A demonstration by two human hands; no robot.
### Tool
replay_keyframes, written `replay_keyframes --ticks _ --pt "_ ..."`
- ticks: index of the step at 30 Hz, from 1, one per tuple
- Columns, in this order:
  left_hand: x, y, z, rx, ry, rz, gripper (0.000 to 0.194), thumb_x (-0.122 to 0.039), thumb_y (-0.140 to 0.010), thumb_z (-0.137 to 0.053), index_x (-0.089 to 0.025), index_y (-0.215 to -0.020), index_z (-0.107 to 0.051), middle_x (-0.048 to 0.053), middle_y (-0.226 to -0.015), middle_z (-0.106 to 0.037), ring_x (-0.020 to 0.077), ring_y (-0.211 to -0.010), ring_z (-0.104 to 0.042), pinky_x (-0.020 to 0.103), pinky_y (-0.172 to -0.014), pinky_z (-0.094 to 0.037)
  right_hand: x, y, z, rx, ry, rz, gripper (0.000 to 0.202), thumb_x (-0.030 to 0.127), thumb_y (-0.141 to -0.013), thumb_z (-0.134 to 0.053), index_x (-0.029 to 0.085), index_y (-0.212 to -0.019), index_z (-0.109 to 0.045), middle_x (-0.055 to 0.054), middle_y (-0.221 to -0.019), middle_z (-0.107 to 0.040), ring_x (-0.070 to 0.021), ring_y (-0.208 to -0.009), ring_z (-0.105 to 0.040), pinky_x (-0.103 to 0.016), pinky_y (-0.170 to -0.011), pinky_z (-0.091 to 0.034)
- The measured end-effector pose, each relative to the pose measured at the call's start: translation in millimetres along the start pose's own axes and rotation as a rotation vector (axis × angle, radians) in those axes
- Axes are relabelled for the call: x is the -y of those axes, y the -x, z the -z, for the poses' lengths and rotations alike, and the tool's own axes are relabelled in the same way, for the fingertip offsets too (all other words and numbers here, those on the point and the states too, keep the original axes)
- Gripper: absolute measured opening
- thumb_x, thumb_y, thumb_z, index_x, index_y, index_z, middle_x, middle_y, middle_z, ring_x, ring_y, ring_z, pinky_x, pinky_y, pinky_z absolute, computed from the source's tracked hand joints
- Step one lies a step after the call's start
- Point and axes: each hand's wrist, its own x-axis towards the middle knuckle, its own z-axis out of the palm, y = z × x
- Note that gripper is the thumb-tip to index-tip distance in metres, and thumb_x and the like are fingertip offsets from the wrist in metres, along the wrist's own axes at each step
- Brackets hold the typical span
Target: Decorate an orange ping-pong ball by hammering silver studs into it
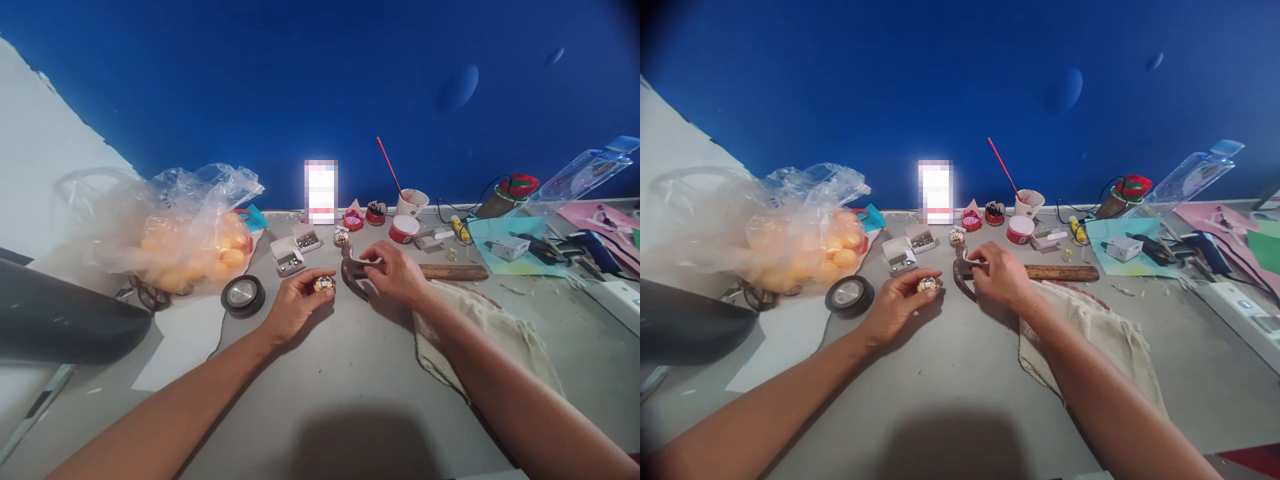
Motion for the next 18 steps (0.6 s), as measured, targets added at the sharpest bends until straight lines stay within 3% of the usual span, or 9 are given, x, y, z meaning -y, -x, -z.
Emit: replay_keyframes --ticks 3,7,13,18 --pt "-2.8 0.1 2.4 -0.011 -0.077 -0.03 0.04 -0.036 -0.074 -0.083 -0.016 -0.109 -0.078 0.003 -0.084 -0.07 0.0096 -0.061 -0.05 0.025 -0.057 -0.04 -10.1 -1.7 5.1 0.162 0.256 0.049 0.033 0.016 -0.081 -0.061 0.018 -0.113 -0.07 -0.011 -0.115 -0.071 -0.0291 -0.111 -0.062 -0.039 -0.095 -0.046" --pt "-4.4 1.0 2.2 0.025 -0.109 -0.008 0.042 -0.035 -0.077 -0.079 -0.016 -0.114 -0.074 0.002 -0.083 -0.068 0.0096 -0.06 -0.052 0.025 -0.058 -0.044 -10.8 -1.1 4.4 0.304 0.385 -0.016 0.033 0.03 -0.088 -0.066 0.021 -0.12 -0.069 -0.011 -0.119 -0.069 -0.0314 -0.113 -0.06 -0.042 -0.095 -0.045" --pt "-0.8 -0.1 1.7 0.001 -0.212 -0.089 0.046 -0.025 -0.073 -0.077 -0.016 -0.118 -0.07 0.002 -0.088 -0.067 0.0138 -0.076 -0.06 0.026 -0.072 -0.051 -6.7 -1.9 0.3 0.307 0.512 -0.005 0.018 0.03 -0.097 -0.06 0.02 -0.11 -0.068 -0.012 -0.117 -0.069 -0.0295 -0.112 -0.061 -0.038 -0.091 -0.042" --pt "9.6 -4.3 7.1 -0.084 -0.335 -0.19 0.045 -0.028 -0.078 -0.076 -0.018 -0.121 -0.071 0.003 -0.091 -0.069 0.0163 -0.078 -0.063 0.03 -0.075 -0.053 3.2 3.1 2.6 0.215 0.507 0.03 0.024 0.027 -0.102 -0.047 0.018 -0.113 -0.067 -0.011 -0.108 -0.074 -0.0249 -0.096 -0.067 -0.034 -0.08 -0.042"
